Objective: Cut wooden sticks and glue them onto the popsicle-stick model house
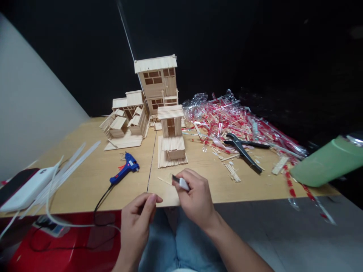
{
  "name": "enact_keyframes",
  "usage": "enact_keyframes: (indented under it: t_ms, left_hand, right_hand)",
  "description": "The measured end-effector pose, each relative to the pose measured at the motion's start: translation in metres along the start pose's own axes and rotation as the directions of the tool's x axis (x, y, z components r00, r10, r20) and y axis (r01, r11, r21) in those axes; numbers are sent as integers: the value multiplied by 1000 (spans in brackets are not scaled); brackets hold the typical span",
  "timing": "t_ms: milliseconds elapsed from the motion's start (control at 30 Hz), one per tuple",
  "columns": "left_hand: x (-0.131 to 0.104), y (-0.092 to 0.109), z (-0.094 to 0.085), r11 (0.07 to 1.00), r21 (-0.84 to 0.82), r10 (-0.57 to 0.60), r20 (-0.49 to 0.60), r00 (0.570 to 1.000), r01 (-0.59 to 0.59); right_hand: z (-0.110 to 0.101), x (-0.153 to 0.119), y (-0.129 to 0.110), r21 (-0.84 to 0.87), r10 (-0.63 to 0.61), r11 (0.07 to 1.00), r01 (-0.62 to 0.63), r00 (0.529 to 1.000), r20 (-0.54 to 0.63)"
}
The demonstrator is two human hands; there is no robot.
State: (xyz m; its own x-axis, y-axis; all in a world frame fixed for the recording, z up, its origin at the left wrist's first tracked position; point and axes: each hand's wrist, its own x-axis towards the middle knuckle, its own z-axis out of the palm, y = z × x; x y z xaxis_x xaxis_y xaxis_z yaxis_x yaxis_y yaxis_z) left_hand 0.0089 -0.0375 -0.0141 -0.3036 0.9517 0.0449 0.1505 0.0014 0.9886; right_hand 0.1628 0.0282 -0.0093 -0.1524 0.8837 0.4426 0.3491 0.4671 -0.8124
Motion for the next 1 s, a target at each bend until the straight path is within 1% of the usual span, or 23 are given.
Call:
enact_keyframes:
  t_ms: [67, 100, 133, 200, 233, 300, 333, 400, 467, 500, 600, 700, 867, 933, 967, 1000]
  left_hand:
    - [2, -6, -2, 981, -165, -98, 47, 994, 105]
    - [4, -8, -2, 959, -242, -132, 77, 988, 147]
    - [5, -9, -2, 934, -307, -158, 101, 982, 182]
    - [6, -8, 0, 886, -398, -198, 142, 970, 239]
    - [7, -6, 2, 863, -430, -214, 162, 963, 264]
    - [6, -2, 7, 822, -480, -234, 208, 950, 308]
    - [5, -1, 10, 802, -500, -241, 231, 943, 328]
    - [2, 1, 15, 754, -541, -260, 275, 926, 372]
    - [-2, 2, 18, 684, -593, -290, 312, 905, 424]
    - [-5, 2, 19, 646, -618, -305, 330, 893, 449]
    - [-14, 4, 21, 561, -655, -331, 383, 862, 506]
    - [-22, 10, 23, 542, -666, -309, 409, 858, 513]
    - [-31, 22, 26, 506, -697, -251, 444, 860, 508]
    - [-35, 26, 25, 468, -707, -241, 475, 847, 530]
    - [-37, 28, 25, 443, -710, -238, 496, 835, 547]
    - [-39, 30, 24, 414, -709, -236, 523, 819, 571]
  right_hand:
    - [-10, 2, 12, -66, 34, 997, -40, 995, -92]
    - [-15, 3, 18, -109, 59, 991, -72, 992, -115]
    - [-20, 3, 23, -154, 86, 983, -103, 990, -109]
    - [-26, 1, 27, -219, 149, 964, -153, 988, -34]
    - [-27, -2, 26, -220, 180, 960, -172, 984, 18]
    - [-24, -10, 15, -150, 199, 971, -183, 975, 100]
    - [-20, -15, 7, -101, 173, 982, -161, 976, 131]
    - [-11, -24, -7, -47, 69, 997, -61, 980, 189]
    - [-3, -29, -16, -91, -25, 995, 47, 972, 233]
    - [-1, -31, -18, -130, -49, 988, 84, 966, 253]
    - [1, -31, -16, -191, -64, 973, 126, 951, 301]
    - [-3, -31, -15, -140, -77, 981, 132, 936, 343]
    - [-12, -34, -23, -127, -95, 981, 144, 940, 328]
    - [-18, -31, -15, -146, -102, 977, 153, 945, 310]
    - [-22, -27, -7, -181, -89, 973, 142, 959, 271]
    - [-27, -22, 3, -234, -65, 966, 114, 976, 208]
